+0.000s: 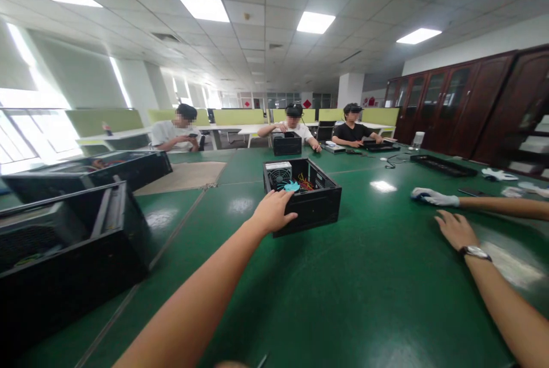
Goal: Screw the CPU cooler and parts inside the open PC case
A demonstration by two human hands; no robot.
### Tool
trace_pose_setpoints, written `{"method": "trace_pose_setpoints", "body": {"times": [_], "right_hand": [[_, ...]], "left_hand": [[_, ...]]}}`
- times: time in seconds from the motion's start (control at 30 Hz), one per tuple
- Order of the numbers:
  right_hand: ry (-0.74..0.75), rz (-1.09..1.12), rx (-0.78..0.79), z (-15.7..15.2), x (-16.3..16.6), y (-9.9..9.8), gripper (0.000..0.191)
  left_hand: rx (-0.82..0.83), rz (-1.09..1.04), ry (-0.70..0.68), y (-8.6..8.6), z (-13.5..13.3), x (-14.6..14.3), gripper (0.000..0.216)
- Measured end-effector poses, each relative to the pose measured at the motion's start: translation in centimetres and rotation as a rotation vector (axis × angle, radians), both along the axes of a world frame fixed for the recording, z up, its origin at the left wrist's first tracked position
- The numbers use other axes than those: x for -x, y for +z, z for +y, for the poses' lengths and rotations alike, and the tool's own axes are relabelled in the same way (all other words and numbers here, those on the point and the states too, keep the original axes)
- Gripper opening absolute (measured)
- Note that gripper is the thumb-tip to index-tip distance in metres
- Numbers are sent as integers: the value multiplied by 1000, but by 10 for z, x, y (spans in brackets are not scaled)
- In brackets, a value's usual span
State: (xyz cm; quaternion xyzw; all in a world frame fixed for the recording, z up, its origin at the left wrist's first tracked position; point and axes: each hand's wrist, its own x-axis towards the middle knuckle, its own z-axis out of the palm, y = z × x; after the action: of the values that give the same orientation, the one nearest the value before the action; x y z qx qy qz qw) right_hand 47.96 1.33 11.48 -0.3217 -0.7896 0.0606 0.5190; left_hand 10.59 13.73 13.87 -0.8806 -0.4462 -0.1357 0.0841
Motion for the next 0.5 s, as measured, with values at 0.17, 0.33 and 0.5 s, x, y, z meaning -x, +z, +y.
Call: {"method": "trace_pose_setpoints", "body": {"times": [0.17,0.33,0.5], "right_hand": [[45,-38,15,-35,65,18,27],[-2,39,-6,-87,147,19,43],[-366,175,89,-81,157,54,30]], "left_hand": [[34,42,114,20,-12,0,44],[84,59,112,41,-85,28,24],[197,181,0,45,-170,57,9]]}}
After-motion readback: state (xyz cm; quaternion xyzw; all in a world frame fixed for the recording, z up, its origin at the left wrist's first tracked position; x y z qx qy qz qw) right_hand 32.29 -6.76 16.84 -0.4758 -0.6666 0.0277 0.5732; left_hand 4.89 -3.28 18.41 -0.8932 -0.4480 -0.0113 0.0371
